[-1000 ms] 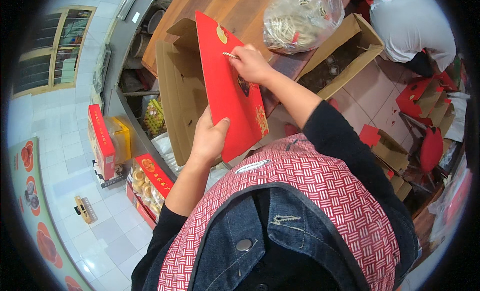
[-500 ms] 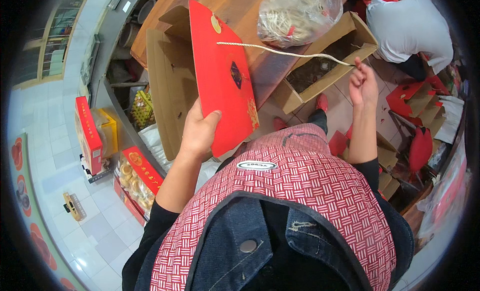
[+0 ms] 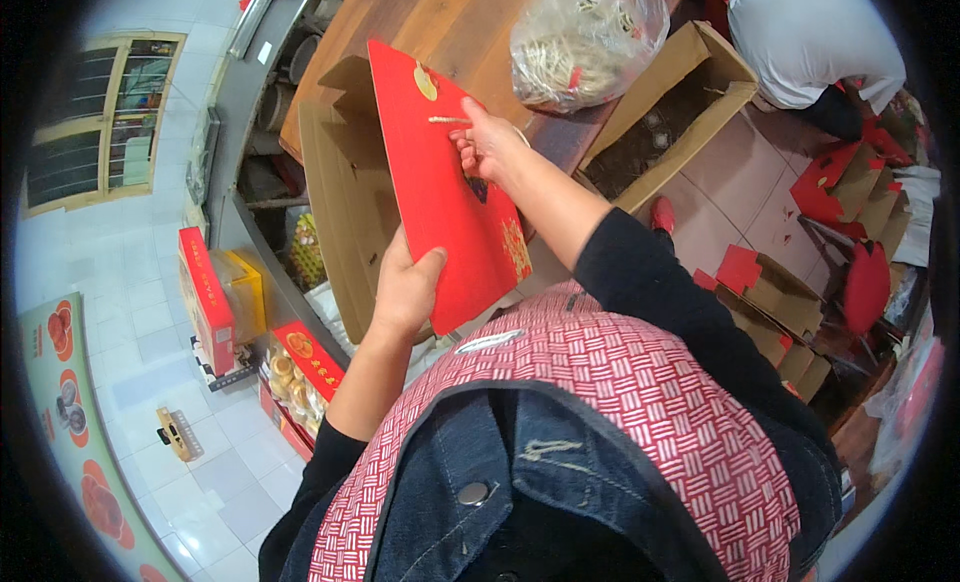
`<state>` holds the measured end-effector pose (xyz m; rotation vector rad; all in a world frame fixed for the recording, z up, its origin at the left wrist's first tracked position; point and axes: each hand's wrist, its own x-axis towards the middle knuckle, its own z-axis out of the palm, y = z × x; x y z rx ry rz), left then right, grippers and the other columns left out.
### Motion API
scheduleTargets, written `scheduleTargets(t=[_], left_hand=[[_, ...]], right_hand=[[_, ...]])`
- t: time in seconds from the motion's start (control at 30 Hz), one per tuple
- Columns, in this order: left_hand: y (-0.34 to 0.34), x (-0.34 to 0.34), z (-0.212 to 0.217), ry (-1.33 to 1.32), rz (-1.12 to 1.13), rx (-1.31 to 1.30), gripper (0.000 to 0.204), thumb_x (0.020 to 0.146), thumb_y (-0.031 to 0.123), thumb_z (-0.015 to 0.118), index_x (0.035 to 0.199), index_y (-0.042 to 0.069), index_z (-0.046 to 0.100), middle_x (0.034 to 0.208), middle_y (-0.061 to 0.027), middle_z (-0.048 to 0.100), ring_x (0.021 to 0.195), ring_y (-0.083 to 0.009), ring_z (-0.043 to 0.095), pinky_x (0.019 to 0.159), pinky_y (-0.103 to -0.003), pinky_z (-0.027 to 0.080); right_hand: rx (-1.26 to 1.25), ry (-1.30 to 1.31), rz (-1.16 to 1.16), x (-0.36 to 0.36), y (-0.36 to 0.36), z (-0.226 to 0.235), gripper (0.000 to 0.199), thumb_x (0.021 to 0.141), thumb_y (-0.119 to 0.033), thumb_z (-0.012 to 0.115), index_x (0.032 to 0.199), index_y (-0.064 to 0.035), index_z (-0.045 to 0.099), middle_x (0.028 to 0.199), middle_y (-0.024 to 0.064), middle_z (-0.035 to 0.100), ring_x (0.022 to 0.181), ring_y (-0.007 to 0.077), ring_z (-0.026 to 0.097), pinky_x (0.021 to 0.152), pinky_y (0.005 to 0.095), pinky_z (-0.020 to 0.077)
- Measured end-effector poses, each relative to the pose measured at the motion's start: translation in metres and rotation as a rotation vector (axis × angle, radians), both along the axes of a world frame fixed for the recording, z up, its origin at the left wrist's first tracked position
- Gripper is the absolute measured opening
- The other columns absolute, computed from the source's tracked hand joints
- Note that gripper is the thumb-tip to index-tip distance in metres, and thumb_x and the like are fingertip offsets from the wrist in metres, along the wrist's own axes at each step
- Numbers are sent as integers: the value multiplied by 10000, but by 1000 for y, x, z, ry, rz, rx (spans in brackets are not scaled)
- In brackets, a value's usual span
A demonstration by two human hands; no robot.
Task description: The person assembles red cardboard gift boxes by folding flaps and threading a string through a hole to form a handle. They repeatedly pick up flat boxes, fold them into shape, and secure the string before placing the finished boxes on a table.
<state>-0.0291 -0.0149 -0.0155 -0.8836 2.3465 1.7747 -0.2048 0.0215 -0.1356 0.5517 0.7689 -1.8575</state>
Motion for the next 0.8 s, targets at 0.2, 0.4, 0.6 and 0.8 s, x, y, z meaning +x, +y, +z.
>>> scheduleTargets(t=[0.2, 0.4, 0.6, 0.8], left_hand=[[5, -8, 9, -24, 54, 91, 396, 779, -32, 446, 1175, -16, 446, 1048, -79, 560, 918, -130, 535, 795, -254, 425], [2, 1, 6, -28, 46, 98, 400, 778, -29, 457, 1177, -13, 445, 1067, -97, 561, 913, -169, 561, 800, -290, 447], [3, -1, 10, 8, 73, 159, 399, 780, -35, 438, 1179, -25, 437, 1070, -103, 561, 915, -181, 562, 799, -300, 447], [1, -7, 20, -196, 125, 336, 457, 692, -44, 457, 1149, -30, 454, 1036, -96, 567, 913, -183, 564, 802, -287, 447]], right_hand=[[-202, -115, -507, -82, -5, -33, 58, 796, -17, 508, 748, 4, 533, 568, 24, 416, 385, 81, 309, 339, 209, 265], [-109, 272, -834, -131, 138, -7, 148, 894, -76, 436, 854, 46, 510, 693, 76, 479, 484, 100, 366, 418, 224, 319], [-118, 453, -950, -131, 179, 17, 163, 880, -67, 479, 929, 78, 537, 728, 86, 516, 521, 98, 405, 470, 223, 360], [122, 879, -425, -68, 178, 34, 173, 867, -150, 525, 896, -18, 634, 642, -11, 525, 524, 50, 411, 460, 223, 352]])
